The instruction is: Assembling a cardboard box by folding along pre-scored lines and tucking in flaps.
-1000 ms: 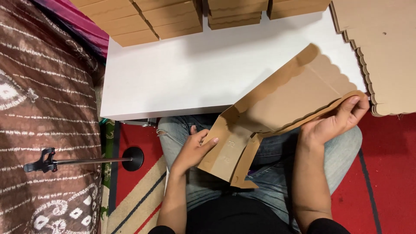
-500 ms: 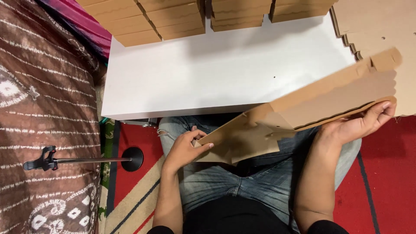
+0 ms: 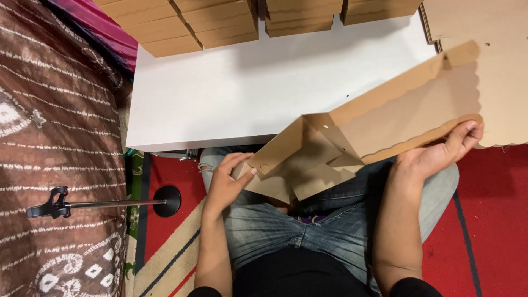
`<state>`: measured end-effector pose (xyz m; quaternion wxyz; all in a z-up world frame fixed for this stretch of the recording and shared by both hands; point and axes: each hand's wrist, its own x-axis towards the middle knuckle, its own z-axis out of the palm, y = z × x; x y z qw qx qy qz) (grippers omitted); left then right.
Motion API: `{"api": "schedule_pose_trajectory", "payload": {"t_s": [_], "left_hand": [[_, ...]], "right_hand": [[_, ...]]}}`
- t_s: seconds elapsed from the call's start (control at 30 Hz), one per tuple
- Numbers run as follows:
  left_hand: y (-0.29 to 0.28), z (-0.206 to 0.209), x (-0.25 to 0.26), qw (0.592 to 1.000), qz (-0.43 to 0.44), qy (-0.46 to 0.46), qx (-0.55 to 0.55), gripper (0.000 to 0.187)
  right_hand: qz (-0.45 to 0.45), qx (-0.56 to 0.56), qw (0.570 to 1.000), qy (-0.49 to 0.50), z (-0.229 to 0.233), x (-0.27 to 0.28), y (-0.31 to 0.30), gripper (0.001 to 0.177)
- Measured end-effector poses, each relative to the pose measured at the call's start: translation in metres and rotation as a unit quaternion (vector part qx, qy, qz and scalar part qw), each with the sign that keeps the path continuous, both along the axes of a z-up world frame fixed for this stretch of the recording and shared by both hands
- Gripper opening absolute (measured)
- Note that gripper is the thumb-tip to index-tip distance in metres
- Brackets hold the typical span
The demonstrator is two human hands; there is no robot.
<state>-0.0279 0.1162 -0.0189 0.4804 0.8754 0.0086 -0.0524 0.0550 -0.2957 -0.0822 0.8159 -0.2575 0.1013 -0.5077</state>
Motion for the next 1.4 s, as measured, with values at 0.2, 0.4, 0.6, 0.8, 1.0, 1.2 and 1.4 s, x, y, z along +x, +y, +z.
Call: {"api": "schedule_pose_trajectory", "payload": {"t_s": [0.2,0.4,0.6,0.8,1.0,1.2,1.4], "left_hand": [[-0.001,-0.015,0.001,0.981,-0.056,0.000,-0.188,0.032],[0.000,-0.031,0.001,0.955,0.051,0.049,-0.289,0.037],[-0.012,-0.047,0.006,0.895,0.126,0.014,-0.428,0.026],[-0.024,-0.051,0.010,0.866,0.157,0.005,-0.475,0.024],[-0.028,-0.055,0.010,0.862,0.159,0.007,-0.481,0.027],[-0.038,-0.064,0.016,0.857,0.163,0.000,-0.488,0.028],[-0.055,-0.081,0.030,0.855,0.202,0.002,-0.478,0.028]], "right_hand": [[0.087,-0.047,0.994,0.037,0.024,-0.002,0.032,0.026],[0.133,-0.221,0.961,0.094,0.007,0.002,0.042,0.038],[0.173,-0.420,0.877,0.157,-0.010,-0.003,0.059,0.009],[0.256,-0.520,0.785,0.218,-0.011,-0.001,0.065,0.011],[0.217,-0.568,0.752,0.253,-0.019,0.006,0.061,0.026],[0.192,-0.555,0.770,0.249,-0.007,0.032,0.060,0.026],[0.187,-0.607,0.743,0.211,0.038,0.074,0.066,0.021]]}}
